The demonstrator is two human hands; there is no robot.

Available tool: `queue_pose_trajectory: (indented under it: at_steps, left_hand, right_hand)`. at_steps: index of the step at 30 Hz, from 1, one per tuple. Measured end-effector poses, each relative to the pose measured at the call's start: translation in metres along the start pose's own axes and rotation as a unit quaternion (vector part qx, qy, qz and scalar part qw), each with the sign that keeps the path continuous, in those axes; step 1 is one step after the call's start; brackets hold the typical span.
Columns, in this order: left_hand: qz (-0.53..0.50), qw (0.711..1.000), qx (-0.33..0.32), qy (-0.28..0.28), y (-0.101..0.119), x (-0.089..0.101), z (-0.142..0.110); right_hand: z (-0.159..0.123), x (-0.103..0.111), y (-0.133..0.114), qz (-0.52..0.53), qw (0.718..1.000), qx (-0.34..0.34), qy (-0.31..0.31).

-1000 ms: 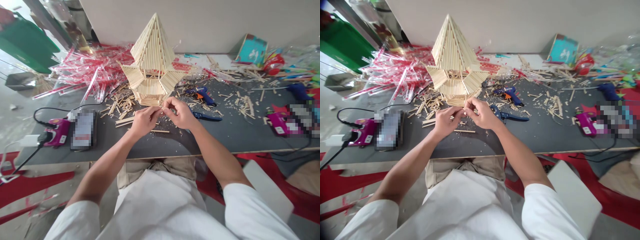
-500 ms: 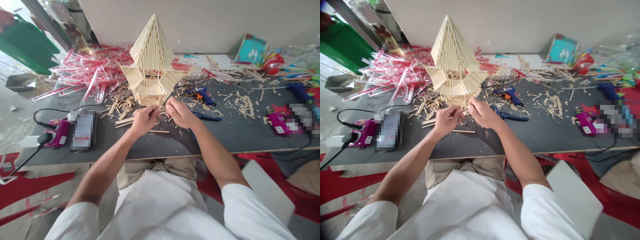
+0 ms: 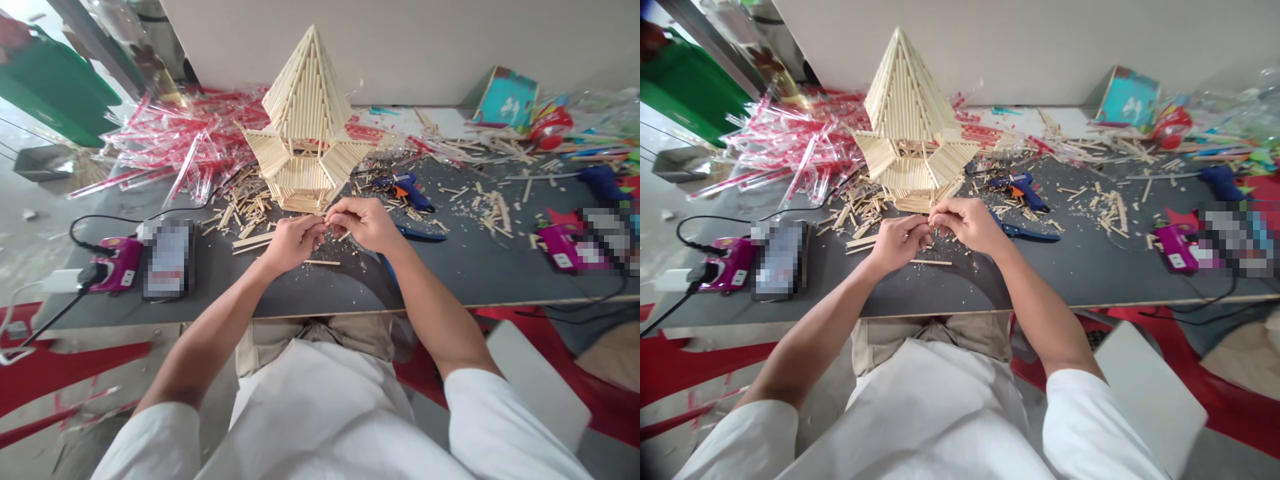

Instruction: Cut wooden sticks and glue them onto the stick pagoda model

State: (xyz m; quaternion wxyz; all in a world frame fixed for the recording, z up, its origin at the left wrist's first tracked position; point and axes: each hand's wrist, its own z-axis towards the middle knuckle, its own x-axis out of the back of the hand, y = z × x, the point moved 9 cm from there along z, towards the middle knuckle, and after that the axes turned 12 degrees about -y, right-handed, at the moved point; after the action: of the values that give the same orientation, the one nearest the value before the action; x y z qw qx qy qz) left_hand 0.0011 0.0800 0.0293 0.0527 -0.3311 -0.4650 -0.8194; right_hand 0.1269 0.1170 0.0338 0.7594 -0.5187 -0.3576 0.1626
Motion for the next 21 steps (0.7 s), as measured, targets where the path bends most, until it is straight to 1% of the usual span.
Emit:
queue_pose_trajectory:
  at_steps: [3,6,10,12,14,16,17,18,19,21]
  left_hand:
    - [-0.036,0.999,0.018,-0.006,-0.004,0.0,0.0]
    - [-0.048,0.998,0.025,-0.01,-0.005,-0.001,0.001]
    - [-0.032,0.999,0.024,-0.008,-0.006,-0.001,0.001]
    - [-0.024,0.999,0.021,-0.004,-0.007,-0.001,0.001]
    - [-0.018,1.0,0.014,0.003,-0.007,0.0,0.0]
    - [-0.007,1.0,0.003,0.013,-0.005,0.001,-0.001]
    - [0.0,1.0,0.0,0.018,-0.005,0.002,-0.001]
    - [0.007,1.0,-0.001,0.023,-0.005,0.003,-0.002]
    - [0.016,0.999,0.002,0.028,-0.005,0.004,-0.002]
    - [0.03,0.999,0.015,0.036,-0.008,0.005,-0.003]
  right_hand:
    - [-0.001,-0.001,0.001,0.021,1.0,-0.002,0.0]
    - [-0.002,-0.002,0.001,0.033,0.999,-0.006,0.008]
    - [-0.002,-0.003,0.001,0.006,1.0,-0.023,0.015]
    - [-0.002,-0.003,0.0,-0.003,1.0,-0.022,0.008]
    - [-0.001,0.002,-0.001,-0.021,0.999,-0.024,-0.003]
    - [-0.005,0.018,0.001,-0.081,0.996,-0.041,0.005]
    - [-0.009,0.033,0.005,-0.129,0.99,-0.058,0.025]
    - [-0.015,0.052,0.009,-0.186,0.977,-0.079,0.063]
    - [-0.024,0.075,0.013,-0.248,0.956,-0.108,0.115]
    - [-0.046,0.12,0.031,-0.329,0.9,-0.196,0.209]
